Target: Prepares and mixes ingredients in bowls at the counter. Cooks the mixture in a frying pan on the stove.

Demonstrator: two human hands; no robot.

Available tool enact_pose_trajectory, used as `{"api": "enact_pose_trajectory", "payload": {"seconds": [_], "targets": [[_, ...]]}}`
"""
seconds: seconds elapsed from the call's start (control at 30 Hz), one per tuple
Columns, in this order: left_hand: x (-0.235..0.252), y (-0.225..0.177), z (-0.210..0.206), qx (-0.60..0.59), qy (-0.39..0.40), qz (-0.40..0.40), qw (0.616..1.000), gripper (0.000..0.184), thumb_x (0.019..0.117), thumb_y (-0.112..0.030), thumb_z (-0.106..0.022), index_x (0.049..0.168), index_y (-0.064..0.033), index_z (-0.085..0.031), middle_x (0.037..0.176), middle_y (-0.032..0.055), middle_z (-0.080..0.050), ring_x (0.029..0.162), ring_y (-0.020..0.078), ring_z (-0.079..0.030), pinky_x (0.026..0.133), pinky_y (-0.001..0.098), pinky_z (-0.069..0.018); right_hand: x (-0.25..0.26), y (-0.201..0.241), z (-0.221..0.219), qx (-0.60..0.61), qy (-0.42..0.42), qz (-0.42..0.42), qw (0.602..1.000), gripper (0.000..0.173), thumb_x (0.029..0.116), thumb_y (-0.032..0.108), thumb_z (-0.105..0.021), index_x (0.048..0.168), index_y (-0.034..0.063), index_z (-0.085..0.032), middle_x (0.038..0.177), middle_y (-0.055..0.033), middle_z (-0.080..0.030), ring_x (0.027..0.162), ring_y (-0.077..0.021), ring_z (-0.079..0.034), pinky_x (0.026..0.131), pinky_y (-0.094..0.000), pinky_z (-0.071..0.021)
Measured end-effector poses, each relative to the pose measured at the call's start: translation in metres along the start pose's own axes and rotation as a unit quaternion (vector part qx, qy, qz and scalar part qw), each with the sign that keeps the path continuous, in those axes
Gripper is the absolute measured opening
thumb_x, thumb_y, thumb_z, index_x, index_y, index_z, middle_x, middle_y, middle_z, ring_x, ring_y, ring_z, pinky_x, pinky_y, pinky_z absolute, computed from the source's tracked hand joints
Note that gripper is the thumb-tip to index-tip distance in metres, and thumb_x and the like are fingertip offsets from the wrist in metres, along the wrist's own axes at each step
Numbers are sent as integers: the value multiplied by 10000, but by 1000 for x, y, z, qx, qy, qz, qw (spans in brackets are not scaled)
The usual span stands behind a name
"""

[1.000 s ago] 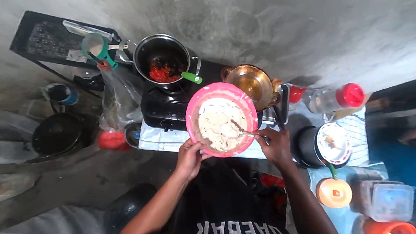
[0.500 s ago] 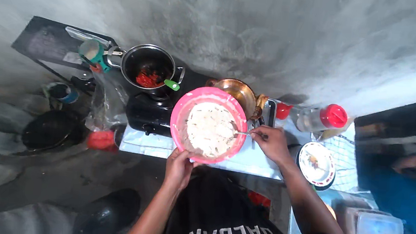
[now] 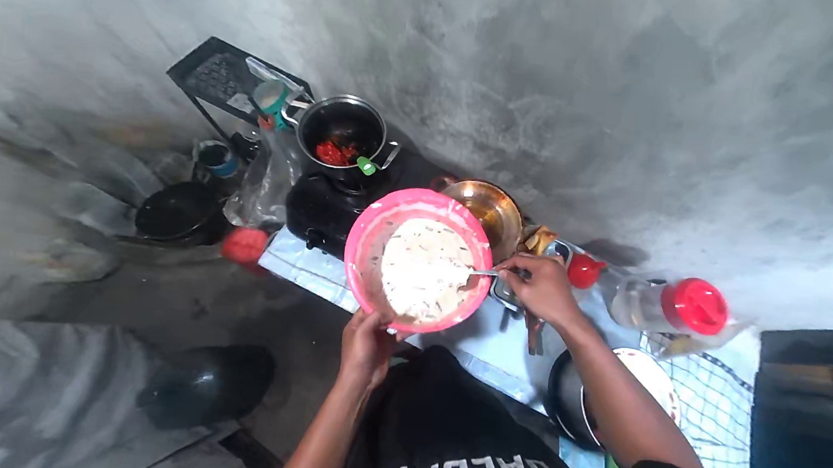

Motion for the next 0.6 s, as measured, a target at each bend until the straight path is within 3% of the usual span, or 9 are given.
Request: {"api": "enact_pose_trajectory", "payload": {"seconds": [0.1, 0.2, 0.3, 0.47, 0.6], "targets": [[-1, 5, 0, -4, -12, -3, 1000, 227, 944, 22, -462, 1166, 14, -508, 931, 194, -684, 795, 314, -721, 683, 504, -628, 8, -2, 5, 12, 17, -4, 1000, 119, 971, 270, -706, 987, 212, -808, 995, 32, -765, 987, -148, -689, 1062, -566, -408], [-2, 7, -1, -10, -21, -10, 1000, 208, 944, 15, -471, 1149, 8, -502, 900, 175, -680, 771, 299, -716, 677, 491, -628, 21, -1, 22, 55, 21, -7, 998, 109, 978, 245, -712, 1000, 190, -804, 999, 6, -772, 955, -157, -715, 942, -524, -539], [-5, 9, 1, -9, -25, -24, 999, 212, 943, 3, -460, 1152, 5, -493, 885, 167, -681, 750, 282, -715, 657, 475, -629, 35, -7, 41, 108, 22, -7, 994, 113, 981, 227, -709, 1020, 173, -800, 1001, 4, -774, 924, -143, -724, 894, -484, -582], [-16, 7, 5, -11, -25, -50, 998, 220, 910, 8, -466, 1128, 5, -499, 845, 158, -692, 692, 252, -711, 607, 422, -623, 60, -29, 76, 112, -3, 0, 994, 123, 980, 224, -707, 1010, 144, -796, 997, -7, -778, 926, -127, -724, 881, -433, -590], [-30, 5, 22, -13, -38, -72, 997, 237, 898, -29, -473, 1131, -18, -517, 863, 141, -702, 730, 247, -719, 642, 428, -626, 71, -60, 81, 38, -13, -27, 999, 132, 974, 253, -704, 1012, 180, -807, 976, -11, -777, 934, -173, -717, 933, -537, -527]]}}
Point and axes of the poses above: each hand's wrist, its own x-axis towards the middle knuckle, its own z-axis out of the back of the hand, y = z × x, the point moved 9 cm from there along x, towards the middle knuckle
